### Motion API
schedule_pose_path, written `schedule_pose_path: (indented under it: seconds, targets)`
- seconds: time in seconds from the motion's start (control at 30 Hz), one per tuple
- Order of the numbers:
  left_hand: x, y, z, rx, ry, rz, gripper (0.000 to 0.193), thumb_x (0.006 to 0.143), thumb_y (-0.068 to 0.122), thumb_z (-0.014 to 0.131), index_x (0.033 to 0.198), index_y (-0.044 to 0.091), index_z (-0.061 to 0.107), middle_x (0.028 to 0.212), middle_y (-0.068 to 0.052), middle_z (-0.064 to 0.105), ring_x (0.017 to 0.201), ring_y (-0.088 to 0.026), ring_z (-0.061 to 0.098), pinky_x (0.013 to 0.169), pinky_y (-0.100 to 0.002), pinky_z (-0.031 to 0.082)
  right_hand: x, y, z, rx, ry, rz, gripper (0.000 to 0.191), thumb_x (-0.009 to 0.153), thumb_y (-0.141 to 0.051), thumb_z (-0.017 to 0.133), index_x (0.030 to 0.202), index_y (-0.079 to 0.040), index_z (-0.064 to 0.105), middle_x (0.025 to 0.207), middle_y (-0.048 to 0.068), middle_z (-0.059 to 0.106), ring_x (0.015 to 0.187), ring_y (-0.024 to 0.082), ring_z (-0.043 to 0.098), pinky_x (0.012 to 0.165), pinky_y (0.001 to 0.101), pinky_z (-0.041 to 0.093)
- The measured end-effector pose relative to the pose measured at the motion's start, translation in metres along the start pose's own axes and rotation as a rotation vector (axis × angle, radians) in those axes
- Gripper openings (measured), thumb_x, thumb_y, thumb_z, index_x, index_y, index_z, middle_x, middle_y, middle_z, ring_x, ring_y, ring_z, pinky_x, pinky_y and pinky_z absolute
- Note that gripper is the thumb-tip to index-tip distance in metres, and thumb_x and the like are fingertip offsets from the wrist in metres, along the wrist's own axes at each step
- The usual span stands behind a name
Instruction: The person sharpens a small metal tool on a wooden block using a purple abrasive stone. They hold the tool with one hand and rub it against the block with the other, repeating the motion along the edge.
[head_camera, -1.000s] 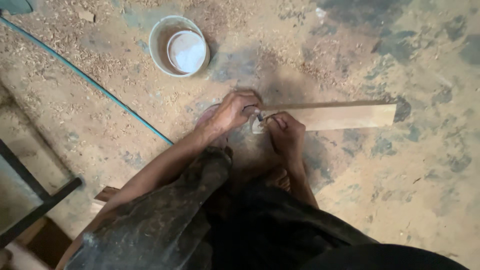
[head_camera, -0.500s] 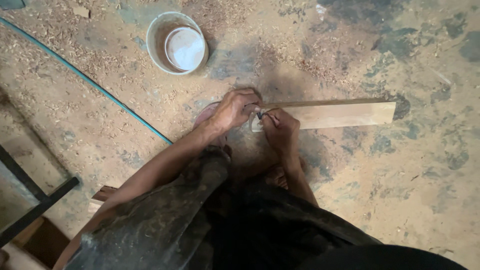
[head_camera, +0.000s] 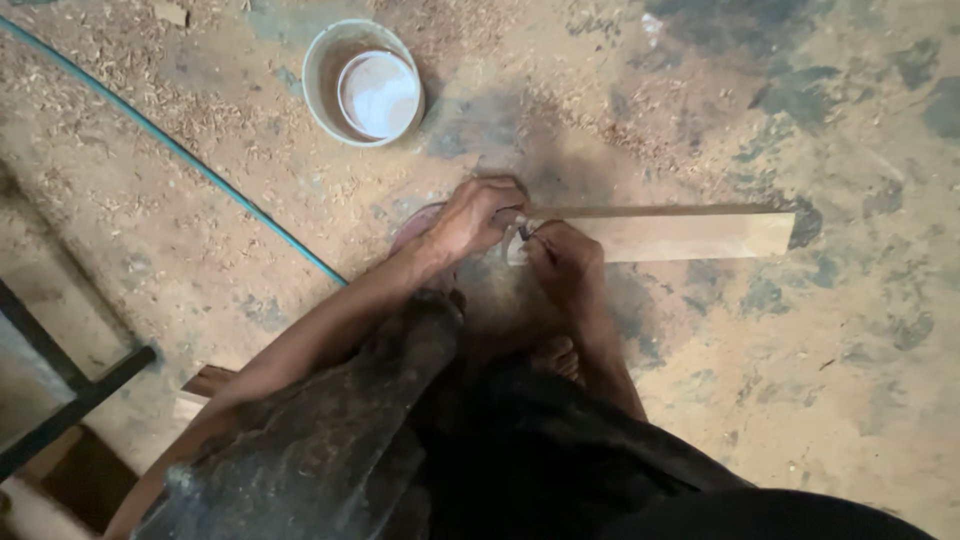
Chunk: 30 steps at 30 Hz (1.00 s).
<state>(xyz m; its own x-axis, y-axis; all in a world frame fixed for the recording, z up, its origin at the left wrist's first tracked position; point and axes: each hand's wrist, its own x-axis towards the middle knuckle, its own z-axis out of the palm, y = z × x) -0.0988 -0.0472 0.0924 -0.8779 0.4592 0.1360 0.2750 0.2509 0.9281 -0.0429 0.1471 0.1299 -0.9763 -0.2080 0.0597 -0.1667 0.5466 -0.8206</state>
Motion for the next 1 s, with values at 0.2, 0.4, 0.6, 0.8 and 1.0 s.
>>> schedule_pose_path:
  seconds: [0.2, 0.4, 0.6, 0.8, 1.0]
  targets:
    - [-0.002, -0.004, 0.003, 0.021, 0.007, -0.016, 0.012, 0.080, 0.001, 0.074, 0.091, 0.002, 0.072, 0.094, -0.013, 0.070, 0.092, -0.037, 0.069, 0.078, -0.045, 0.055, 0.003, -0.007, -0.001, -0.047, 0.016, 0.061, 0.003, 0.089, -0.003, 0.070, 0.088, -0.004, 0.067, 0.083, 0.015, 0.069, 0.070, 0.029, 0.069, 0.063, 0.0378, 0.055]
    - [-0.003, -0.009, 0.007, 0.033, 0.013, 0.000, 0.015, 0.079, -0.001, 0.072, 0.094, 0.001, 0.071, 0.098, -0.015, 0.071, 0.093, -0.038, 0.069, 0.079, -0.044, 0.056, 0.005, 0.000, 0.005, -0.137, -0.013, 0.007, 0.006, 0.091, -0.003, 0.068, 0.086, -0.004, 0.065, 0.086, 0.016, 0.067, 0.077, 0.035, 0.067, 0.068, 0.0419, 0.054]
    - [0.000, -0.005, 0.004, 0.012, 0.002, 0.010, 0.014, 0.080, 0.000, 0.073, 0.093, 0.001, 0.072, 0.095, -0.014, 0.071, 0.092, -0.038, 0.069, 0.079, -0.044, 0.055, 0.003, -0.002, -0.010, -0.132, -0.085, -0.042, 0.004, 0.089, -0.003, 0.069, 0.086, -0.004, 0.067, 0.085, 0.016, 0.067, 0.078, 0.035, 0.067, 0.070, 0.0418, 0.054]
    - [0.000, -0.002, 0.001, -0.035, 0.014, 0.003, 0.014, 0.081, 0.002, 0.074, 0.094, -0.001, 0.071, 0.096, -0.017, 0.069, 0.091, -0.039, 0.068, 0.078, -0.045, 0.054, 0.007, -0.020, -0.023, 0.038, -0.048, 0.269, 0.004, 0.089, -0.003, 0.068, 0.093, -0.003, 0.070, 0.085, 0.014, 0.071, 0.075, 0.030, 0.071, 0.068, 0.0358, 0.056]
    - [-0.002, -0.007, 0.005, 0.014, 0.012, -0.006, 0.012, 0.080, 0.001, 0.072, 0.092, 0.000, 0.071, 0.094, -0.015, 0.070, 0.092, -0.039, 0.068, 0.080, -0.045, 0.055, 0.016, -0.010, -0.003, -0.060, -0.005, 0.016, 0.003, 0.090, 0.000, 0.069, 0.090, -0.001, 0.067, 0.091, 0.017, 0.070, 0.080, 0.035, 0.070, 0.071, 0.0392, 0.056]
